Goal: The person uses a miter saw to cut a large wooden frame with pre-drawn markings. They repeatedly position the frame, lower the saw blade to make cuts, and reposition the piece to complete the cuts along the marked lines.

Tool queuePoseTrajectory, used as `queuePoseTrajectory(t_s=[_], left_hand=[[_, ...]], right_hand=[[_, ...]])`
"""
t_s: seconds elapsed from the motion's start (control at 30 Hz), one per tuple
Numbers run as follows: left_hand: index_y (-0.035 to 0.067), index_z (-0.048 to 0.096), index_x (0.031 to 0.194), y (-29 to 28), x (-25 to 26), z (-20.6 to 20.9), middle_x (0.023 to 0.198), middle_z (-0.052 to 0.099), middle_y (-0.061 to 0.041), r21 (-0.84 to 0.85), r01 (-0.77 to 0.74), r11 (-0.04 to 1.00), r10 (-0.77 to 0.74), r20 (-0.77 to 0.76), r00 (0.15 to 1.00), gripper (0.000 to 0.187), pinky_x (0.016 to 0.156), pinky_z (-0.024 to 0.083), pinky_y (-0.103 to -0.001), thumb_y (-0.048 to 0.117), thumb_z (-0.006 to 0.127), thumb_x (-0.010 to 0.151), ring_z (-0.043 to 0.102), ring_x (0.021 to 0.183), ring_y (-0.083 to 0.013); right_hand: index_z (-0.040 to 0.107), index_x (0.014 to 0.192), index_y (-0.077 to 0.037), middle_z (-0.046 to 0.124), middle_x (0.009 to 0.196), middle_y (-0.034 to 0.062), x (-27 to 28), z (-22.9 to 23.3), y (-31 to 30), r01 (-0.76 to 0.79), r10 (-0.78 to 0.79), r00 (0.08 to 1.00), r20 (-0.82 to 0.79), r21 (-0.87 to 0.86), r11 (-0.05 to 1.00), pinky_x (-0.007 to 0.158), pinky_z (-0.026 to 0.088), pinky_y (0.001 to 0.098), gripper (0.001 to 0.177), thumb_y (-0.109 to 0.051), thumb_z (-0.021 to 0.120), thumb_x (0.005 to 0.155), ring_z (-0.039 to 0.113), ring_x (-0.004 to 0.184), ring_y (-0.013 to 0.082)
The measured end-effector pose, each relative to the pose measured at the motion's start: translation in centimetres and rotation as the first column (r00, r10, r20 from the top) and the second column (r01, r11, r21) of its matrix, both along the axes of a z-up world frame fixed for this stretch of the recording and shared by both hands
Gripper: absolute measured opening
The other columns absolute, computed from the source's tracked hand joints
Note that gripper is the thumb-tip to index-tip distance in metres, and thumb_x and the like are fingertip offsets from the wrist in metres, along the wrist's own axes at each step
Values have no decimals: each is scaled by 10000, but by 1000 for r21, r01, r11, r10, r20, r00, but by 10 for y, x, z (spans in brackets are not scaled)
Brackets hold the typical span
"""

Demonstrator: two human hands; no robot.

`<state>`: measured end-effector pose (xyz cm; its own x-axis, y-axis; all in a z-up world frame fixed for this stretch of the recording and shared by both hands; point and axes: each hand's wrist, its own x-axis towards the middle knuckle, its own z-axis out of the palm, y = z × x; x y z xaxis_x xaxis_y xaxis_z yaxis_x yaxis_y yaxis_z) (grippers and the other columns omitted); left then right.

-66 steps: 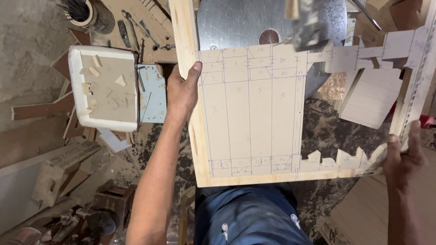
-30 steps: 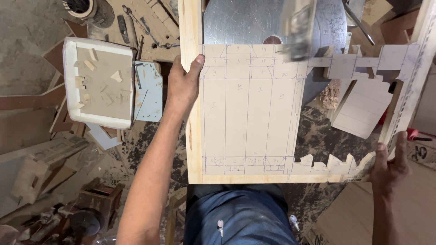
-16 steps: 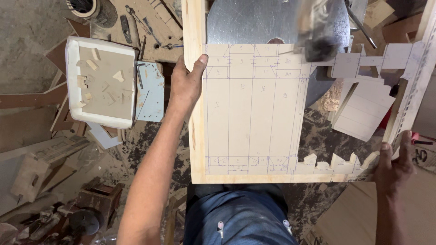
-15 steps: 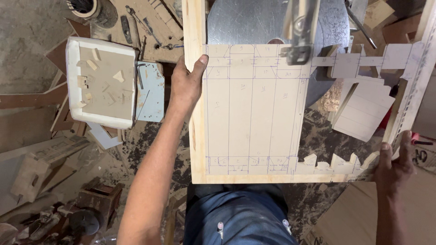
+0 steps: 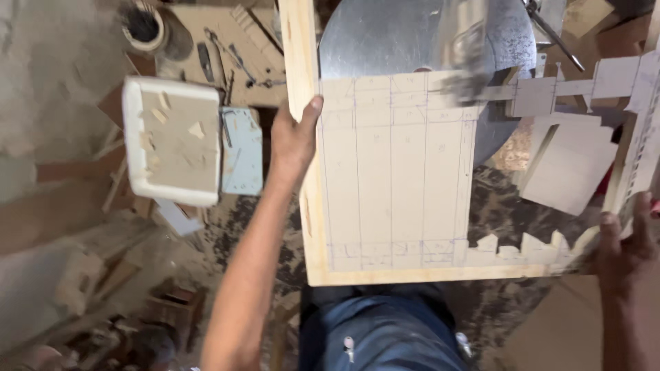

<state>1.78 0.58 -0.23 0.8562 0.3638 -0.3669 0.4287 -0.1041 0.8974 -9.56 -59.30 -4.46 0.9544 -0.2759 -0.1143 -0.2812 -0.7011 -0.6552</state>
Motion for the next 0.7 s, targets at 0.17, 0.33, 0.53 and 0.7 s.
queuePoseTrajectory(t_s=[0.17,0.33,0.53,0.7], left_hand=[[-83,540,1377,-9,-16,-2,1245,689,-238,20,-18,1000,20,-100,995,706,1002,521,-374,482,634,965,674,1180,-295],[-100,559,1335,-7,-18,-4,1206,722,-255,-71,-62,996,56,-90,994,677,960,555,-373,454,649,958,710,1113,-301],[-97,537,1356,-6,-5,-2,1200,715,-233,-60,-68,996,64,-80,995,665,945,564,-349,427,654,964,715,1100,-267],[-117,537,1348,-5,2,-6,1191,718,-253,-153,-81,985,77,-28,997,649,942,576,-371,397,651,968,717,1101,-295]], right_hand=[[376,1585,31,605,1250,316,3,4,-2,-270,336,937,96,-410,871,762,580,402,508,26,601,1129,675,972,347],[379,1632,19,629,1112,294,7,15,19,-86,70,994,-84,-212,973,626,520,431,509,19,572,1160,617,780,366],[382,1527,107,611,1197,322,12,11,15,-311,382,908,169,-338,888,821,579,416,468,117,553,1092,670,971,378],[424,1497,81,640,1150,245,4,-32,-31,-192,200,977,71,-105,976,812,573,349,299,50,511,1213,680,965,296]])
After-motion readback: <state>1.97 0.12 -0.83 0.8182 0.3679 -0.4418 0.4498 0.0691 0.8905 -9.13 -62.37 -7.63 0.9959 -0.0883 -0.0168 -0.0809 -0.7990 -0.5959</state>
